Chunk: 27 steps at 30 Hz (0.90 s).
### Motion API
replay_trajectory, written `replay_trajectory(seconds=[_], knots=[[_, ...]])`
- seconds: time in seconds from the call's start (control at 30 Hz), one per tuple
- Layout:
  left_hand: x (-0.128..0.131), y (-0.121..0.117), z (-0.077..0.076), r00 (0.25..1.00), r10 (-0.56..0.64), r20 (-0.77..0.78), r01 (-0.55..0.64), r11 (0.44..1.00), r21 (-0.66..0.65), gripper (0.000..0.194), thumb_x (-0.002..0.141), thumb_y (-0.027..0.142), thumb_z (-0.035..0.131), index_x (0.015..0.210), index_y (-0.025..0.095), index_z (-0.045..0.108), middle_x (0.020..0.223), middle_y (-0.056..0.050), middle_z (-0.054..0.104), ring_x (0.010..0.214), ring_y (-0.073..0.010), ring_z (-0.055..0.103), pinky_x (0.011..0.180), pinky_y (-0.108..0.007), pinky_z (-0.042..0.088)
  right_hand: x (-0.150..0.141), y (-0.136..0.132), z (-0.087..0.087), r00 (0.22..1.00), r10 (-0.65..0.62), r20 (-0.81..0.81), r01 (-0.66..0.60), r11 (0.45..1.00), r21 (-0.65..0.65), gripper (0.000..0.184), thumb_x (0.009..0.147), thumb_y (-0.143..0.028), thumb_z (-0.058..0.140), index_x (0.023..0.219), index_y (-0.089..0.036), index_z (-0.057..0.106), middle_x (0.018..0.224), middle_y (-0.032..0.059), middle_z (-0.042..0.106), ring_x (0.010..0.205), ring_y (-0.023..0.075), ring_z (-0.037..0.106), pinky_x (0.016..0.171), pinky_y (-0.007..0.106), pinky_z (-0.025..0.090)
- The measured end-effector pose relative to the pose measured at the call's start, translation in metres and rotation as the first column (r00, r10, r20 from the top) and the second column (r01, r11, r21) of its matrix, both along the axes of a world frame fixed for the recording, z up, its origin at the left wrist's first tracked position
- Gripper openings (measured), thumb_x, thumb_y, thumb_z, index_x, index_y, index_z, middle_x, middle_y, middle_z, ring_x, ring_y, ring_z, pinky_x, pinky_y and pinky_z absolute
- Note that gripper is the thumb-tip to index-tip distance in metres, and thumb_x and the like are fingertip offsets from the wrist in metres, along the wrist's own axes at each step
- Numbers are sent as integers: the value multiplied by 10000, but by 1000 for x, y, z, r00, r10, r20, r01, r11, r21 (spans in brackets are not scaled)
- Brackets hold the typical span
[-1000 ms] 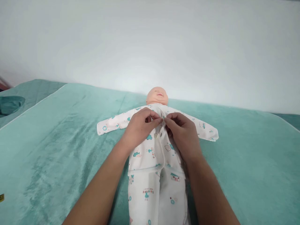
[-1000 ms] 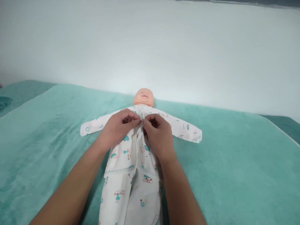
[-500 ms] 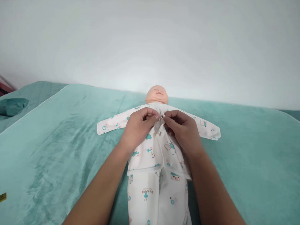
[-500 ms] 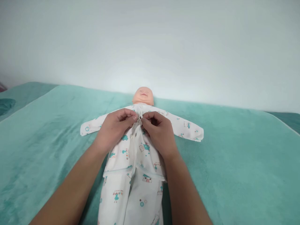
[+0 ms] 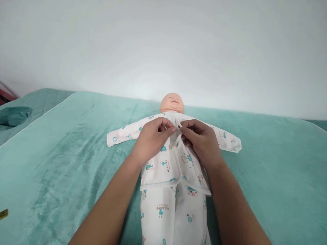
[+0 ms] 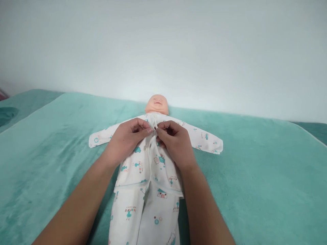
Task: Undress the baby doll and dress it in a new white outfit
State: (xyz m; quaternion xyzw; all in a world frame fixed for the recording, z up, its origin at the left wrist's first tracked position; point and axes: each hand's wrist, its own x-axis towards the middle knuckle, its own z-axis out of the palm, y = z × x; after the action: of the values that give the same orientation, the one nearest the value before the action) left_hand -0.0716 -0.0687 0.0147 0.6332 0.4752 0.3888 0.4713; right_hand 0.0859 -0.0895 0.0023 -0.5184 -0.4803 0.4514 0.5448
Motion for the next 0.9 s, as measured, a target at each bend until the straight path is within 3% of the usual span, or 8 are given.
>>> replay_trajectory(seconds=[0.2, 0.53, 0.9], knots=[[3, 0, 5, 987, -9, 160, 24, 996, -90, 135, 806, 303, 649, 796, 171, 620, 613, 45, 500, 498, -57, 387, 478, -205, 297, 2, 0, -3, 999, 23, 28, -24, 999, 48, 116, 749, -284, 697, 770, -175, 665, 643, -17, 584, 535, 68, 485, 491, 194, 387], [3, -3, 4, 955, 5, 296, 42, 988, -152, 131, 796, 282, 663, 798, 166, 602, 633, 31, 529, 538, -66, 442, 458, -190, 290, 3, 0, -3, 994, 72, 79, -80, 991, 110, 129, 754, -290, 710, 769, -169, 670, 683, -10, 589, 573, 74, 477, 511, 210, 374], [4, 0, 3, 960, 11, 279, 31, 989, -147, 130, 776, 270, 673, 764, 164, 597, 635, 16, 569, 529, -68, 456, 466, -196, 308, 5, 0, -2, 996, 85, 23, -86, 995, 49, 197, 805, -371, 677, 823, -177, 706, 652, 2, 605, 540, 75, 486, 488, 206, 380]])
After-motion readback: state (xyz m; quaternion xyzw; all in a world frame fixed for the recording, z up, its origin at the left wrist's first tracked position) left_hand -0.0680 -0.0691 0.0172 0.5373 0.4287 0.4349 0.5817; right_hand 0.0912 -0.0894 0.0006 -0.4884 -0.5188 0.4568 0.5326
